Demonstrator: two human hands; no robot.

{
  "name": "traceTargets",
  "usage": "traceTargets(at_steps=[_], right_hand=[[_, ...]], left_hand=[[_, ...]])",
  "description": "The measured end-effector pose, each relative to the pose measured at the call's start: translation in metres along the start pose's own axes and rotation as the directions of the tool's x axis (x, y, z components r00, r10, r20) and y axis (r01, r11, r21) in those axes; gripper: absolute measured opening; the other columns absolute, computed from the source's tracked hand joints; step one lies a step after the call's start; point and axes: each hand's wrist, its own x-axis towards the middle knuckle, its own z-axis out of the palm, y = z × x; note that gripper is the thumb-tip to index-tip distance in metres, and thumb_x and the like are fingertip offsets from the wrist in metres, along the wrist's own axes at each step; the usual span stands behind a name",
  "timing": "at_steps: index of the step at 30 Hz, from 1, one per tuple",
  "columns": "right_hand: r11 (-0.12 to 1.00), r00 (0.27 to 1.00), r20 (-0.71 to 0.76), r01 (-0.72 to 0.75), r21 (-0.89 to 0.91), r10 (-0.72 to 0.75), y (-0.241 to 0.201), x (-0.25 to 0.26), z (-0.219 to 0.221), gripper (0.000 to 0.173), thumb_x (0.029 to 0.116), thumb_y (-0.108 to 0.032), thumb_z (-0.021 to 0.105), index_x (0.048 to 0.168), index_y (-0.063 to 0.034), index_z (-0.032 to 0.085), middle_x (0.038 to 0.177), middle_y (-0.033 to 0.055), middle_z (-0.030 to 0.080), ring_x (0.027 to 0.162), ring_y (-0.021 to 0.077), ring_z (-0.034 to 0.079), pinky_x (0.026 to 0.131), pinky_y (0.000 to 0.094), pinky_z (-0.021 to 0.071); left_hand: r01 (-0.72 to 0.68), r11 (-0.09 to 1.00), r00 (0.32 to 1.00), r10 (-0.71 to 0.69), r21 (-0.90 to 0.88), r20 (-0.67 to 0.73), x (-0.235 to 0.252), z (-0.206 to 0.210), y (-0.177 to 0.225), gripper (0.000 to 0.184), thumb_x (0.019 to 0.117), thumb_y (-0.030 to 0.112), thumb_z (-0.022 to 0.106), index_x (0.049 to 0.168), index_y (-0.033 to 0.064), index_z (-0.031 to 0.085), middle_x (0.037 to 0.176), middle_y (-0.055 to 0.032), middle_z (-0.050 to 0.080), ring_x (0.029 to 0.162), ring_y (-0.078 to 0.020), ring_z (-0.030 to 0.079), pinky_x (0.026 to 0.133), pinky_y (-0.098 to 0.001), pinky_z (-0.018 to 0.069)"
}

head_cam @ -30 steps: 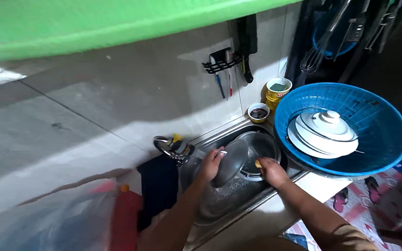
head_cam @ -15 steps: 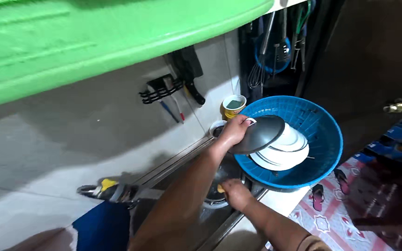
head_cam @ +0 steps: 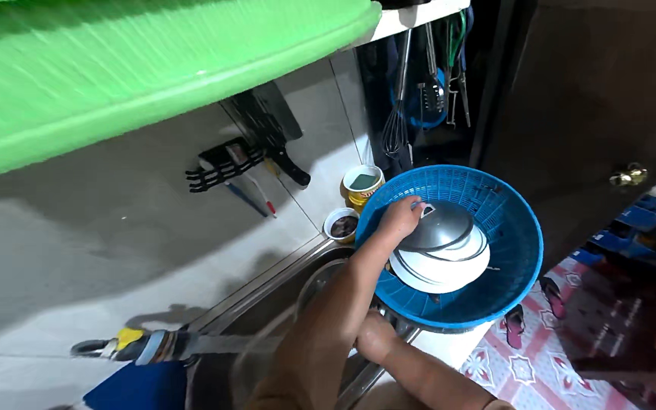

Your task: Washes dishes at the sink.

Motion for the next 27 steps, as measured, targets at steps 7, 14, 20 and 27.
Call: traceTargets(at_steps=[7,14,20,27], right_hand=[[0.987,0.980,-0.119,-0.160,0.002,0.159,0.016,0.005,0.016,0.043,0.0952,-0.035,0.063,0.136,-0.0226,0.061,0.122,0.0004,0.072,0.116,0.0187,0.068,0.103,0.0436,0.0554],[0.975,0.980,0.006,-0.196,-0.103,0.198,0.018,0.013,0.023,0.037,0.0939,-0.034,0.061,0.129,-0.0217,0.061,0.116,0.0025,0.072,0.113,0.0234,0.068,0.102,0.0501,0.0545],[0.939,0.912,-0.270,-0.337,-0.070,0.307,0.010,0.028,-0.006,0.031,0.0969,-0.025,0.059,0.128,-0.0236,0.062,0.144,0.0015,0.058,0.129,0.0196,0.059,0.104,0.0450,0.0542],[0.802,0.798,-0.095,-0.585,0.118,0.596,-0.001,0.028,0.005,0.044,0.0930,-0.042,0.065,0.130,-0.0200,0.061,0.129,0.0126,0.065,0.118,0.0327,0.064,0.101,0.0551,0.0536]], left_hand=[[0.144,0.942,0.868,-0.267,-0.303,-0.418,-0.118,-0.070,-0.152,0.029,0.1066,0.025,0.055,0.121,0.0026,0.068,0.113,-0.0126,0.073,0.105,-0.0215,0.070,0.099,-0.0448,0.0552],[0.624,0.776,0.777,-0.629,-0.091,-0.040,-0.214,-0.006,-0.281,0.070,0.0871,0.031,0.078,0.147,0.0144,0.048,0.124,-0.0183,0.065,0.112,-0.0341,0.065,0.096,-0.0541,0.0539],[0.643,0.764,0.765,-0.643,-0.052,0.010,-0.239,-0.024,-0.266,0.061,0.0855,0.020,0.077,0.139,0.0038,0.051,0.125,-0.0226,0.064,0.116,-0.0368,0.063,0.099,-0.0552,0.0509],[0.664,0.742,0.732,-0.671,-0.093,-0.117,-0.264,-0.030,-0.266,0.055,0.0842,0.023,0.078,0.133,0.0073,0.058,0.126,-0.0192,0.065,0.119,-0.0351,0.062,0.101,-0.0585,0.0497]])
